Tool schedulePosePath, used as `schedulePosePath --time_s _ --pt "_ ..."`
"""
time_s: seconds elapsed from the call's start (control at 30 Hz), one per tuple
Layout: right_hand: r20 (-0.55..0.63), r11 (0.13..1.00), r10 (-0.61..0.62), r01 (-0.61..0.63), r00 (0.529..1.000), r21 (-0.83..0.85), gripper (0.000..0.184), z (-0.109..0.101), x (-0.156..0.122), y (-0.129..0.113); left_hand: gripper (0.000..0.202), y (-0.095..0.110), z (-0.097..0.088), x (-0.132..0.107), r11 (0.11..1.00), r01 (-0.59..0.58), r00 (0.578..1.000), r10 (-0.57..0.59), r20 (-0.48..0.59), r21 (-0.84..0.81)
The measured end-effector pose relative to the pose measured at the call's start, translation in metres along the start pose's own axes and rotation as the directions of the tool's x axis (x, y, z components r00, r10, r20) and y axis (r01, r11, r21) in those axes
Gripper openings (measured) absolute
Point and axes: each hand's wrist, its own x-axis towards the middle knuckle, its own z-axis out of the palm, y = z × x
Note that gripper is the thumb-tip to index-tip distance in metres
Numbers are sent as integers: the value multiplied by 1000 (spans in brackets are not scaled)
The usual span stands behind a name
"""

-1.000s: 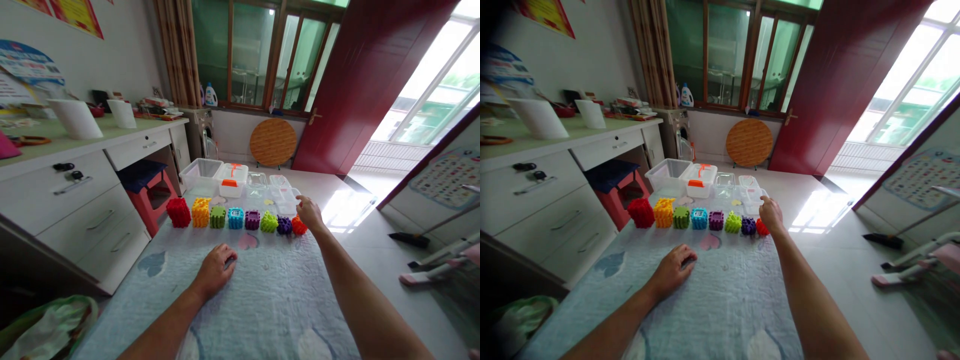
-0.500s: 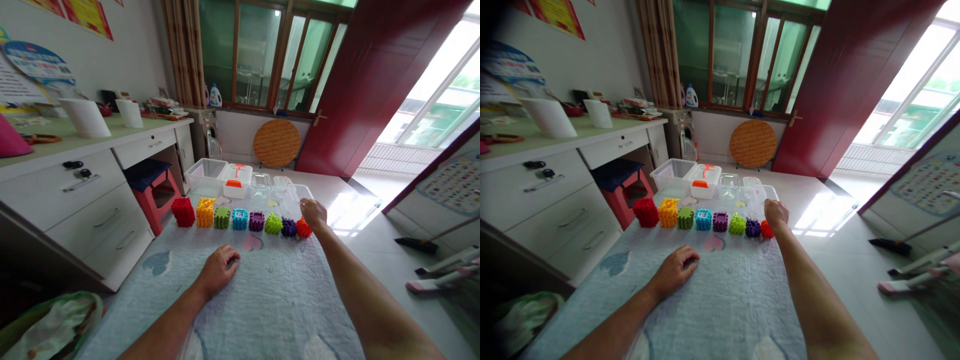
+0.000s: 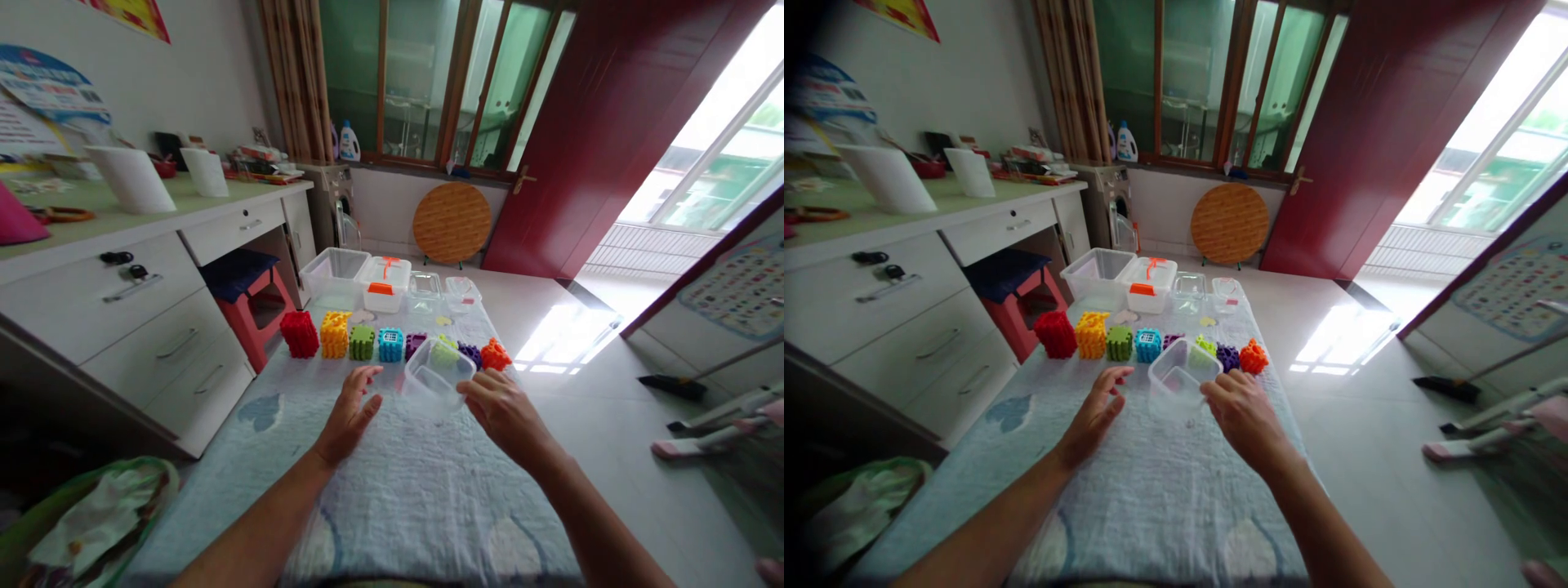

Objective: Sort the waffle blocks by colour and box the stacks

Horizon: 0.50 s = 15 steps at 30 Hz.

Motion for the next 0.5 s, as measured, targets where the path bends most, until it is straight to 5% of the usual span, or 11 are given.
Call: schedulePosePath --time_s 0.27,0.37,0.5 --pt "139 977 -9 -21 990 211 22 28 -4 -30 60 6 4 -6 991 -98 992 104 67 -88" --pt "133 915 47 -96 990 393 46 21 -7 -8 58 7 4 -5 992 -126 983 129 129 -31" --pt "9 905 311 -299 950 303 39 17 -7 58 58 7 4 -6 987 -150 979 140 149 55"
